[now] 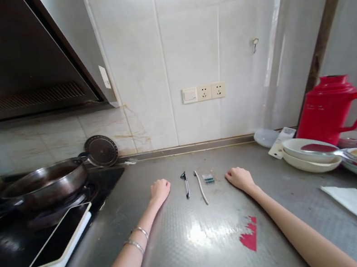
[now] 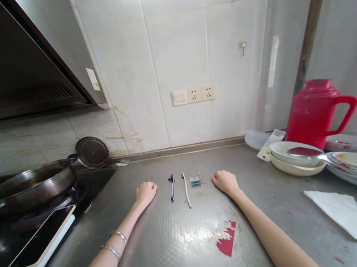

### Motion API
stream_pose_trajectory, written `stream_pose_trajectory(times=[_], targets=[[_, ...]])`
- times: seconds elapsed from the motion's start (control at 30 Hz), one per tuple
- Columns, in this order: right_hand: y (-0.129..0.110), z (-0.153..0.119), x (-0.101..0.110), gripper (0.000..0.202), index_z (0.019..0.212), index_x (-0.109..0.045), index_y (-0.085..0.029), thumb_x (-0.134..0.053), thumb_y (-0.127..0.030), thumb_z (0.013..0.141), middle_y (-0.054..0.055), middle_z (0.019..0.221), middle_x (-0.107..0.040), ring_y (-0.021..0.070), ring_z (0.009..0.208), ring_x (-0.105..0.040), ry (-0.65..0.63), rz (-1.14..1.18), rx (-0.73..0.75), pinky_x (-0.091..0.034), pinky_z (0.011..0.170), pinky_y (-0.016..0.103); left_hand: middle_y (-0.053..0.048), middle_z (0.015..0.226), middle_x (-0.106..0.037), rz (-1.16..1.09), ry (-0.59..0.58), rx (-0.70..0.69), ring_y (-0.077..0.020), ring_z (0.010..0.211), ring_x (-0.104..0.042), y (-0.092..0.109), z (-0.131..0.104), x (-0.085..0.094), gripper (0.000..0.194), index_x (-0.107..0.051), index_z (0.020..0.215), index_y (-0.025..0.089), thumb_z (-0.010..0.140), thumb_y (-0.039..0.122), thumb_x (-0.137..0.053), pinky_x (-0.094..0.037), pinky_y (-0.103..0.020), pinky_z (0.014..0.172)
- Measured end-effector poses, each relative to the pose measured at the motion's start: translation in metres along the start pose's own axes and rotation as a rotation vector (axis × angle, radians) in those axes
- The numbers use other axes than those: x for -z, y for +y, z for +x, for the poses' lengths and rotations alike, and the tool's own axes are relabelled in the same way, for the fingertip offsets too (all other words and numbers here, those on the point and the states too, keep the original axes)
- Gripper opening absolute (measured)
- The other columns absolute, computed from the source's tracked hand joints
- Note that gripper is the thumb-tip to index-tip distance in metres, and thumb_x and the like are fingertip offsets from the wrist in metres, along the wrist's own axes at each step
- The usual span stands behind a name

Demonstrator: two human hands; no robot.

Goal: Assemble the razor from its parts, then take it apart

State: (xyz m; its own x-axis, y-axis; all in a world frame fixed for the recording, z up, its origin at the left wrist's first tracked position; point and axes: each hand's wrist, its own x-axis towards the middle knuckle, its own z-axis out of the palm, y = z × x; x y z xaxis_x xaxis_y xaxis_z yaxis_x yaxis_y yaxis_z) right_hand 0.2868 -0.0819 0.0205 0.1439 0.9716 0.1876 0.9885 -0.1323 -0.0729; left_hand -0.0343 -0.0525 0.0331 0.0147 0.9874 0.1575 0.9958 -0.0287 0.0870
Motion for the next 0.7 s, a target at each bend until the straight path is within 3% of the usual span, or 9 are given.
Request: stream_pose_trajectory(times=[0.57, 0.7], targets=[[0.000, 0.002, 0.002, 0.041, 0.075, -0.070, -0.016, -0.035, -0.035, 0.084, 0.014, 0.085, -0.068, 0.0235, 0.080, -0.063, 0.003, 0.004, -0.012, -0.040, 0.061, 0.025, -0.012, 0.091, -0.068, -0.006, -0.002, 0.016, -0.0228, 0.088, -0.062, -0.002, 0.003, -0.001, 0.036, -0.069, 0.082, 0.020, 0.084, 0.031, -0.035, -0.043, -0.030, 0.071], [0.001, 0.004, 0.000, 0.041, 0.074, -0.070, -0.016, -0.035, -0.035, 0.084, 0.014, 0.084, -0.068, 0.0236, 0.080, -0.063, 0.003, 0.013, -0.014, -0.040, 0.060, 0.026, -0.011, 0.088, -0.068, -0.074, 0.018, 0.027, -0.0229, 0.085, -0.062, 0.008, 0.006, 0.002, 0.036, -0.067, 0.079, 0.020, 0.083, 0.038, -0.037, -0.043, -0.030, 0.068]])
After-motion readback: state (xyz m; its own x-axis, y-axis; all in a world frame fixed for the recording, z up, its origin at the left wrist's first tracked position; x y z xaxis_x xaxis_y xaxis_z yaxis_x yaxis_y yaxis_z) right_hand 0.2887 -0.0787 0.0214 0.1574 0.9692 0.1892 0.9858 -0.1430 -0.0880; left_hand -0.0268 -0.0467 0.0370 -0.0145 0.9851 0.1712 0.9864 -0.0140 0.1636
